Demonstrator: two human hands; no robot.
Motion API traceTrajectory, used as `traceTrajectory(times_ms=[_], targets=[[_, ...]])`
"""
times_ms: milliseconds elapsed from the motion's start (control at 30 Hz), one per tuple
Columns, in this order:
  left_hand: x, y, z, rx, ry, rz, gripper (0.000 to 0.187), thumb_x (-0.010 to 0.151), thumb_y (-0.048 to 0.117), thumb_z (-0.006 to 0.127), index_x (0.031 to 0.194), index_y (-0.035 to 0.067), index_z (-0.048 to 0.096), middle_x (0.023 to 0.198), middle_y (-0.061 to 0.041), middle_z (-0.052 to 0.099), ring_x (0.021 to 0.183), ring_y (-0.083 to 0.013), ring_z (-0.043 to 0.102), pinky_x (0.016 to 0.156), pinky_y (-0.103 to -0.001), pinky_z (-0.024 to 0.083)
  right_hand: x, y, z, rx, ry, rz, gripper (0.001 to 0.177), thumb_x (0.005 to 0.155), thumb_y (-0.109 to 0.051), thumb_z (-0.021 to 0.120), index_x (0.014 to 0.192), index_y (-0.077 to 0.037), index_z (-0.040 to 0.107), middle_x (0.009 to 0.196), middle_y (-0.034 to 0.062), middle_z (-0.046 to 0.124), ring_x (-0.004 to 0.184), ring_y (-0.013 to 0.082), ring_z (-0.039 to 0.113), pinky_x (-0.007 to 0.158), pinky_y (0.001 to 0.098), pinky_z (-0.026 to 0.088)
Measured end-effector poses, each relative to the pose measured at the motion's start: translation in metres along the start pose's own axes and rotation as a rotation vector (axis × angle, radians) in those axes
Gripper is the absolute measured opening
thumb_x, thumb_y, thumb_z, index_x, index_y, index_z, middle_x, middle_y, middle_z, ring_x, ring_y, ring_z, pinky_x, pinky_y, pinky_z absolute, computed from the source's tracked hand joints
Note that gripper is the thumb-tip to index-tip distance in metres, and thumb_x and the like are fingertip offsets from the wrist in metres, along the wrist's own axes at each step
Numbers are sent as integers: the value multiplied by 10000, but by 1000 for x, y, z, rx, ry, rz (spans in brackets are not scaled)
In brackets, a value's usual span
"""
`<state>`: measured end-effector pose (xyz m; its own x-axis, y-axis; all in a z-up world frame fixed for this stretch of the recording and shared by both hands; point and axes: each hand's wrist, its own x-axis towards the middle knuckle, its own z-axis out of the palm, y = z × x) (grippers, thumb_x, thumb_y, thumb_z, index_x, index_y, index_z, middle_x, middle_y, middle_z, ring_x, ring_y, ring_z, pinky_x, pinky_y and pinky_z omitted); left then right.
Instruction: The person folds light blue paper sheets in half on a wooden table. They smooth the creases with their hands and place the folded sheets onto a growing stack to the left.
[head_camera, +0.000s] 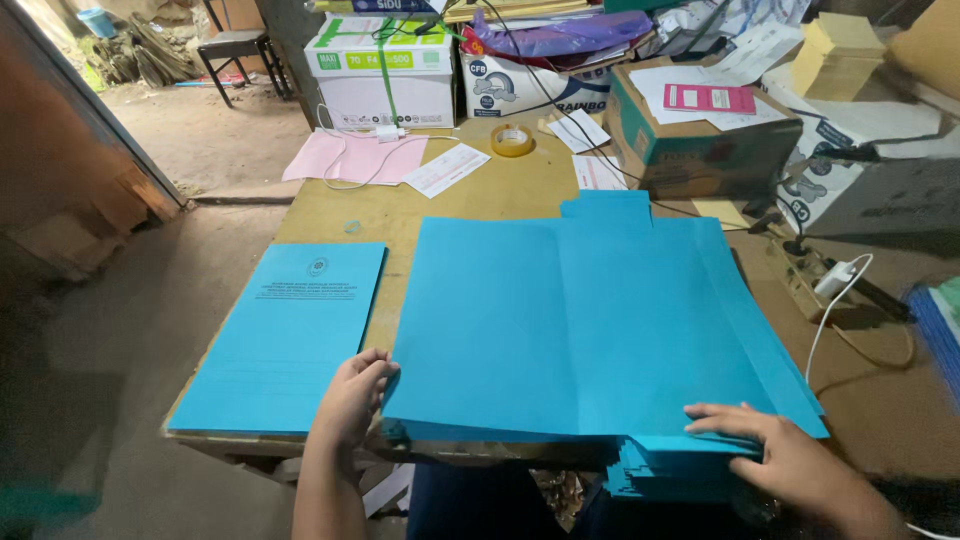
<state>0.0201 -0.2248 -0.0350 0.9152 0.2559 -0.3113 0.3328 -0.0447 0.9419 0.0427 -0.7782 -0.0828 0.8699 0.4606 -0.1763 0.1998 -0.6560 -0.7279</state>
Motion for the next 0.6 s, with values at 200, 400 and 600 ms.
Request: traceTrajectory(times_ms=[200, 400, 600], targets=[[-9, 6, 1, -160, -93, 18, 253, 927, 52, 529, 742, 164, 399, 689, 30, 296, 565, -102, 229, 562, -277, 184, -4, -35, 4, -53, -51, 221, 643, 849, 47, 642, 1340, -342, 789, 1603, -142, 553, 1534, 146, 447, 1374, 524, 97], [-37, 40, 23, 213, -106, -181, 522, 985, 230, 554, 1501, 168, 509, 1226, -136, 709, 980, -260, 683, 827, -374, 545, 3, -68, 11, -118, 312, 364, 389, 895, -204, 742, 1269, -310, 773, 1419, -115, 719, 1361, 158, 631, 1154, 379, 503], [-20, 29, 20, 265, 15, -105, 268, 1032, 198, 544, 1280, 118, 608, 1045, -96, 674, 803, -223, 610, 701, -350, 482, 22, -62, 30, -419, 457, 220, 652, 877, -381, 736, 1485, -265, 530, 1403, -6, 548, 1251, 236, 595, 984, 436, 564]])
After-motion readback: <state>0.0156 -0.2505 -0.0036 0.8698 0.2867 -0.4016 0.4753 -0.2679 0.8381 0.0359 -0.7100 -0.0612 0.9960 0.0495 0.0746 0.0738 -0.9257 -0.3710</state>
